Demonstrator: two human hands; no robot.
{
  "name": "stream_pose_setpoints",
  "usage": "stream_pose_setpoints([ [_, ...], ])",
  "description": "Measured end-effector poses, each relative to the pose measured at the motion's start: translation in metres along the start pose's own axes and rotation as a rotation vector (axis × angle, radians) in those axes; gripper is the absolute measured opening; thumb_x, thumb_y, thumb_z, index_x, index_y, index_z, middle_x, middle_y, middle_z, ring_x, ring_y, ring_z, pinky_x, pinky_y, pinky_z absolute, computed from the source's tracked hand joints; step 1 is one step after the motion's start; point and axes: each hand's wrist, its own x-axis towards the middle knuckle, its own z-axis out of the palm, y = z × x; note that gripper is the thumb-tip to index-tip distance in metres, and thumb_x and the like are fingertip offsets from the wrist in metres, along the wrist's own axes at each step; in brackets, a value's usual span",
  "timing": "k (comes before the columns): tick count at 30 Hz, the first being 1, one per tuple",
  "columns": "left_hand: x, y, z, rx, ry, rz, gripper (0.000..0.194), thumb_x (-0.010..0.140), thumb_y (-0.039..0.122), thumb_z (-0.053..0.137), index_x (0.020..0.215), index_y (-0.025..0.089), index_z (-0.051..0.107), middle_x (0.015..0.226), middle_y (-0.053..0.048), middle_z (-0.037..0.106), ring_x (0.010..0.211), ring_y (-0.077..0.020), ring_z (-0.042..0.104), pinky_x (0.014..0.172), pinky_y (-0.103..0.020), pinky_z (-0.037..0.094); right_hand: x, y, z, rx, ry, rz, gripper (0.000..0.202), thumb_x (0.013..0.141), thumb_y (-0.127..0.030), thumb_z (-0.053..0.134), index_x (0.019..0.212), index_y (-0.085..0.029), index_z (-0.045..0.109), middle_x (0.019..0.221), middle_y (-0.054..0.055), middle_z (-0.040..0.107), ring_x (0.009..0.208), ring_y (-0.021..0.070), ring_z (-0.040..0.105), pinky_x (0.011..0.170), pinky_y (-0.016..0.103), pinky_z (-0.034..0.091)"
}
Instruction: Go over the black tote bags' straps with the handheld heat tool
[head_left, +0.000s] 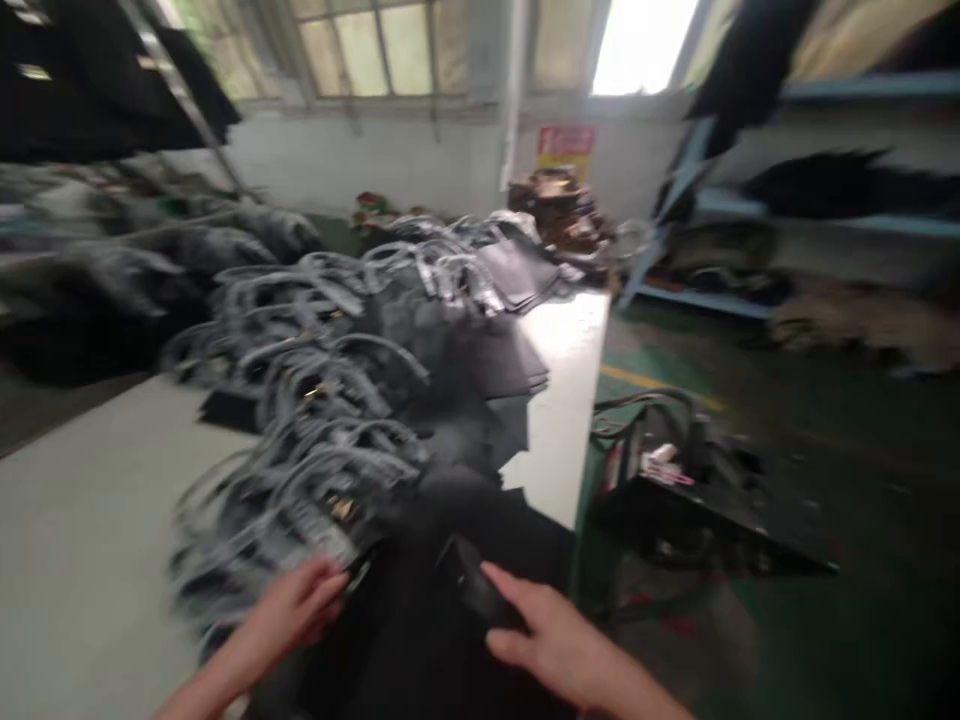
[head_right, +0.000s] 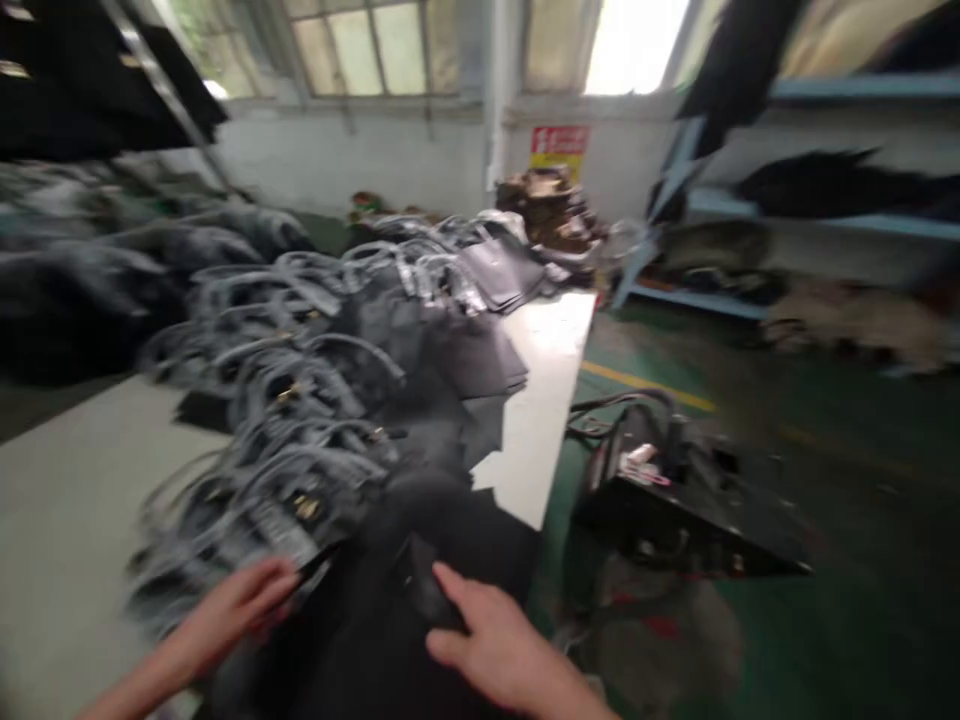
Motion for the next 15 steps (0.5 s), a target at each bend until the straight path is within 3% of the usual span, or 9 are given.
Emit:
stream_pose_setpoints([
  [2,-0.041,-0.021,-0.020,-0.163,-0.161,-0.157,0.045,0.062,0.057,0.074,0.082,0.019,0.061,0.071,-0.006,0.067,0.057,-0.0196,0.060,0.053,-0.029,0.048,0.006,-0.002,-0.004,0.051,-0.056,-0.027,0.069,0.082,-0.035,0.061,0.147,-0.020,0.042,0.136,0.011,0.060,0.117,0.0276,0.058,0.101,0.039,0.043],
  [3,-0.056,-0.028,-0.021,-0.328,-0.226,-0.201,0.048,0.063,0.055,0.076,0.087,0.017,0.061,0.080,-0.008,0.070,0.061,-0.0182,0.061,0.056,-0.028,0.049,0.012,-0.004,-0.005,0.078,-0.107,-0.007,0.069,0.084,-0.038,0.058,0.149,-0.021,0.040,0.124,0.010,0.066,0.102,0.0253,0.064,0.089,0.037,0.050],
  [6,-0.082,-0.043,-0.001,-0.694,-0.129,-0.233,0.052,0.066,0.050,0.078,0.099,0.014,0.062,0.093,-0.012,0.071,0.068,-0.0148,0.060,0.059,-0.025,0.047,0.028,-0.014,0.000,0.166,-0.323,0.027,0.071,0.087,-0.043,0.056,0.152,-0.023,0.034,0.087,0.003,0.066,0.061,0.0152,0.058,0.058,0.029,0.048],
  [10,-0.096,-0.049,0.028,-0.888,-0.034,-0.203,0.048,0.070,0.045,0.079,0.100,0.010,0.068,0.083,-0.009,0.069,0.064,-0.0124,0.058,0.058,-0.023,0.044,0.037,-0.037,0.011,0.248,-0.522,0.060,0.074,0.085,-0.043,0.060,0.151,-0.021,0.034,0.070,-0.004,0.056,0.053,0.0108,0.051,0.052,0.025,0.042],
  [12,-0.102,-0.049,0.034,-0.930,-0.038,-0.185,0.044,0.071,0.044,0.079,0.096,0.009,0.070,0.077,-0.008,0.068,0.061,-0.0116,0.056,0.057,-0.022,0.043,0.043,-0.047,0.016,0.252,-0.559,0.073,0.075,0.084,-0.043,0.061,0.151,-0.020,0.034,0.067,-0.005,0.054,0.051,0.0106,0.050,0.050,0.024,0.041],
  [15,-0.109,-0.046,0.036,-0.999,-0.047,-0.193,0.041,0.072,0.043,0.078,0.094,0.008,0.071,0.085,-0.012,0.069,0.069,-0.0146,0.061,0.058,-0.022,0.044,0.050,-0.058,0.021,0.255,-0.498,0.032,0.074,0.085,-0.044,0.060,0.150,-0.020,0.035,0.067,-0.005,0.055,0.051,0.0105,0.049,0.049,0.024,0.040],
])
